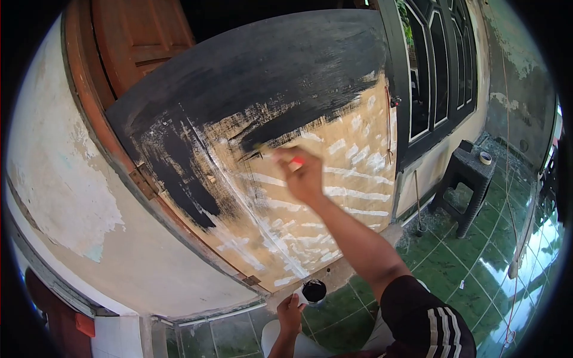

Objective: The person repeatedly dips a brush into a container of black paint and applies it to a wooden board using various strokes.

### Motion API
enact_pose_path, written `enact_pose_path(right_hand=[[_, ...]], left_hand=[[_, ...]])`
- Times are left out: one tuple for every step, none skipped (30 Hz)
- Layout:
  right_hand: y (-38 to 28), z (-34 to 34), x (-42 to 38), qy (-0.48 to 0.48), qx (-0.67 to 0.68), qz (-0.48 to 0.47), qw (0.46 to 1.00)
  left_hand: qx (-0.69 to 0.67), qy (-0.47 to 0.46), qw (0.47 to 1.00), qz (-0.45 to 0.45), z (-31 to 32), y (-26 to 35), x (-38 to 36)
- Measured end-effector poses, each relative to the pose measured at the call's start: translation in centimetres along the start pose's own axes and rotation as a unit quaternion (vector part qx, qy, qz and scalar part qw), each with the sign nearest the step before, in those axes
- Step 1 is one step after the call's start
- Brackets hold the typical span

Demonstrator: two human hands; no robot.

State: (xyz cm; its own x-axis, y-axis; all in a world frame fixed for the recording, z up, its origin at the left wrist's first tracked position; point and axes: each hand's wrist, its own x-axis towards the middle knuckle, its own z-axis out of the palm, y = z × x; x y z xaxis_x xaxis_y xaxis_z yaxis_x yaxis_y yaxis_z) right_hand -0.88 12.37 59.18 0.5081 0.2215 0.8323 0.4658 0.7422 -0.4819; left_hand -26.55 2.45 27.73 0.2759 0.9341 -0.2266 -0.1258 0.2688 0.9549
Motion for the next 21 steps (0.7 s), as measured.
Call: enact_pose_path(right_hand=[[1.4,-2.3,1.7,0.028,-0.037,-0.006,0.999],[2.8,-4.7,3.1,0.071,-0.024,0.003,0.997],[3.6,-7.3,4.5,0.107,0.011,0.081,0.991],[5.1,-9.8,5.5,0.150,-0.014,0.056,0.987],[4.5,-12.0,6.0,0.178,-0.099,0.059,0.977],[3.6,-13.9,6.5,0.205,-0.183,0.059,0.960],[3.2,-15.6,6.6,0.232,-0.181,0.023,0.956],[2.6,-16.7,6.6,0.258,-0.177,-0.011,0.950],[2.2,-17.6,6.3,0.267,-0.187,-0.042,0.944],[1.3,-18.1,5.9,0.275,-0.197,-0.072,0.938],[-0.1,-18.1,5.0,0.258,-0.205,-0.062,0.942],[-1.5,-17.9,3.7,0.234,-0.185,-0.057,0.953],[-2.9,-17.1,2.3,0.208,-0.164,-0.049,0.963],[-4.5,-16.1,0.7,0.182,-0.143,-0.040,0.972],[-6.4,-14.9,-1.0,0.146,-0.120,0.035,0.981],[-7.0,-14.0,-2.7,0.087,-0.105,0.031,0.990],[-7.9,-13.0,-4.1,0.013,-0.111,0.061,0.992],[-8.7,-12.0,-5.4,-0.062,-0.115,0.090,0.987],[-8.9,-11.3,-6.7,-0.135,-0.128,0.140,0.973],[-9.1,-10.6,-7.8,-0.206,-0.139,0.186,0.951],[-9.3,-9.7,-8.8,-0.265,-0.149,0.191,0.933]], left_hand=[[-0.004,0.000,1.000,-0.002,0.0,0.3,0.0],[-0.004,0.000,1.000,-0.004,-0.1,0.4,-0.1],[-0.005,-0.001,1.000,-0.007,-0.2,0.6,0.0],[-0.006,-0.001,1.000,-0.010,-0.3,0.7,-0.1],[-0.008,-0.004,1.000,-0.007,-0.5,0.5,0.2],[-0.011,-0.008,1.000,-0.003,-0.7,0.3,0.6],[-0.012,-0.010,1.000,0.000,-1.0,0.2,0.7],[-0.016,-0.010,1.000,0.002,-0.9,0.8,0.5],[-0.021,-0.009,1.000,0.004,-0.7,1.6,0.5],[-0.026,-0.008,1.000,0.006,-0.4,2.4,0.5],[-0.026,-0.012,0.999,0.019,-0.4,2.7,0.7],[-0.030,-0.014,0.999,0.024,-0.4,3.1,1.1],[-0.034,-0.014,0.999,0.028,-0.3,3.7,1.3],[-0.039,-0.014,0.999,0.031,0.0,4.3,1.5],[-0.049,-0.008,0.998,0.031,0.5,5.2,1.6],[-0.057,-0.002,0.998,0.030,0.9,6.1,1.7],[-0.053,-0.006,0.998,0.040,1.1,6.6,1.9],[-0.048,-0.011,0.998,0.050,1.3,6.9,2.2],[-0.044,-0.010,0.998,0.052,1.5,7.6,2.1],[-0.040,-0.010,0.998,0.055,2.0,8.7,1.8],[-0.036,-0.011,0.997,0.061,2.4,9.6,1.6]])
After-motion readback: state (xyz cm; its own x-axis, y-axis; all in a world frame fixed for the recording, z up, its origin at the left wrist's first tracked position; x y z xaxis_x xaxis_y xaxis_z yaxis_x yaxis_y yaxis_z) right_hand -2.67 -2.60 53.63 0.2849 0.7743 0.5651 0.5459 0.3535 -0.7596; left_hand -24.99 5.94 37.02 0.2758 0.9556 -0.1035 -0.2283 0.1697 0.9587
